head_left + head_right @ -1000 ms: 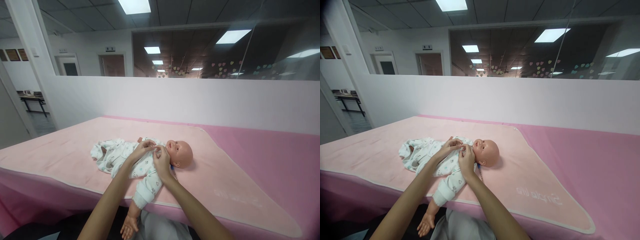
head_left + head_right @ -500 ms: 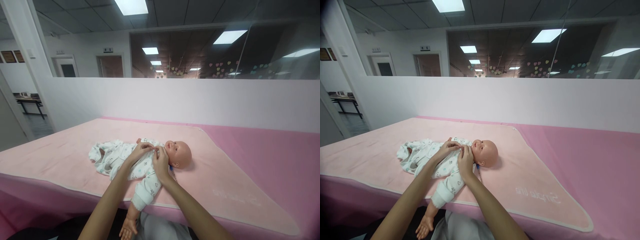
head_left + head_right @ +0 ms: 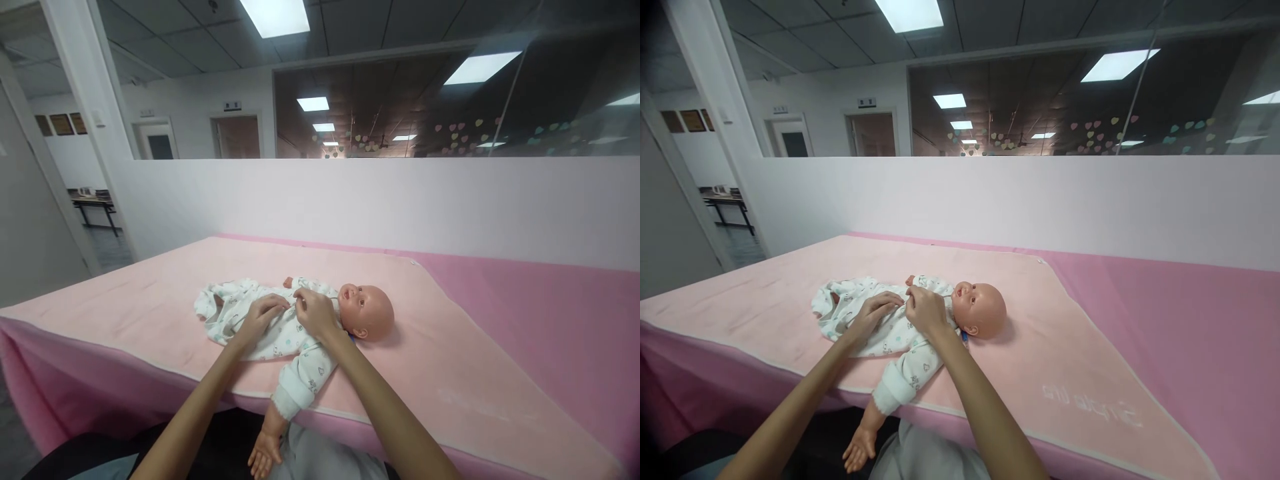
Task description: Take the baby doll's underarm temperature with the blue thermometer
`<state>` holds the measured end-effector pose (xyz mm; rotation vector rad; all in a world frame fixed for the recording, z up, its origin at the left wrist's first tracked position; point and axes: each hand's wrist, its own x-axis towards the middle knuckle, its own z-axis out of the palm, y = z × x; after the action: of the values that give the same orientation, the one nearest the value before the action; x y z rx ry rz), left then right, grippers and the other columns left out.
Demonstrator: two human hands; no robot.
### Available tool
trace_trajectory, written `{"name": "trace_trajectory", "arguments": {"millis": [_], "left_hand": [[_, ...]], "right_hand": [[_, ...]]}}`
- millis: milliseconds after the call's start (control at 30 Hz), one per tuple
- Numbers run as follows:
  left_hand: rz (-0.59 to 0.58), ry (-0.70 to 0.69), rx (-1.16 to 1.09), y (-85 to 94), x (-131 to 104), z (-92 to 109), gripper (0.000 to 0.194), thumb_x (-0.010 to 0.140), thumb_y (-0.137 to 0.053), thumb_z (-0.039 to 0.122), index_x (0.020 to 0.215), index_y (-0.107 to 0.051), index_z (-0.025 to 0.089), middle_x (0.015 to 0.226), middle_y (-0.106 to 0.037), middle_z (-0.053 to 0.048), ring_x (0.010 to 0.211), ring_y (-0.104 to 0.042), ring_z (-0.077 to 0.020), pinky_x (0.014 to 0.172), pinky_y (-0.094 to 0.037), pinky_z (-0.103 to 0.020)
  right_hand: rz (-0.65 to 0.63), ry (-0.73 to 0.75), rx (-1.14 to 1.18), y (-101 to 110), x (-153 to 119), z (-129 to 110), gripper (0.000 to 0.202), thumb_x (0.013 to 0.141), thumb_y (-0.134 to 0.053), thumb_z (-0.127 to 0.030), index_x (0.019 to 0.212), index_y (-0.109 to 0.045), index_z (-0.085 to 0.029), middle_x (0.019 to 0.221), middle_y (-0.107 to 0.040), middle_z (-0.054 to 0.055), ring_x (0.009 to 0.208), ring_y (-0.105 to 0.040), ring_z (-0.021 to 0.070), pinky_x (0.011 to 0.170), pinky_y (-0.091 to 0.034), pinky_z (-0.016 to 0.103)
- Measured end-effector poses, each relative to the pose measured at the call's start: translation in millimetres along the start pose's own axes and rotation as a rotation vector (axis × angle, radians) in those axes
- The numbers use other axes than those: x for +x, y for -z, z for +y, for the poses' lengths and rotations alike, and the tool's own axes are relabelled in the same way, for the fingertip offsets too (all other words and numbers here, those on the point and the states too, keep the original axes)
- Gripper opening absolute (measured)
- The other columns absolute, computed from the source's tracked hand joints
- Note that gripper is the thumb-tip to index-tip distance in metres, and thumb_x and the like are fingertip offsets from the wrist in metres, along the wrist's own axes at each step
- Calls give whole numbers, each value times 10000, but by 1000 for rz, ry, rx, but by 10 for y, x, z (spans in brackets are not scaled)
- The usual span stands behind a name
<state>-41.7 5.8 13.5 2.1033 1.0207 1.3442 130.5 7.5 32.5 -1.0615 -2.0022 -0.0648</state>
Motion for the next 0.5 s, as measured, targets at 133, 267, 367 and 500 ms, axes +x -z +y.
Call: {"name": "trace_trajectory", "arguments": {"millis": [133,267,367,500], "left_hand": [[93,-180,337,-112,-108,-3,249,830,-458,302,976,-636,208,964,-637,-66,910,-561,-215,827,-431,-358],[125,-281,566,-203,-123,41,269,812,-487,288,1050,-594,218,996,-619,-61,911,-554,-211,813,-429,-357],[148,-308,637,-221,-125,50,266,812,-487,268,1056,-585,226,1019,-605,-55,923,-549,-205,812,-427,-354],[154,-300,656,-226,-127,18,237,823,-468,251,1022,-595,231,1056,-582,-54,928,-550,-194,807,-441,-337]], "right_hand": [[52,2,19,-91,-45,30,180,783,-438,-170,841,-603,-214,772,-674,-4,651,-591,132,560,-349,214],[80,28,91,-98,-116,61,179,768,-425,-156,790,-596,-202,738,-660,1,628,-575,119,566,-360,203],[74,50,108,-73,-131,62,149,734,-445,-151,774,-581,-198,763,-648,10,643,-564,123,566,-368,203],[40,84,108,-52,-128,57,111,699,-477,-159,771,-551,-201,785,-619,5,665,-547,123,568,-368,200]]}}
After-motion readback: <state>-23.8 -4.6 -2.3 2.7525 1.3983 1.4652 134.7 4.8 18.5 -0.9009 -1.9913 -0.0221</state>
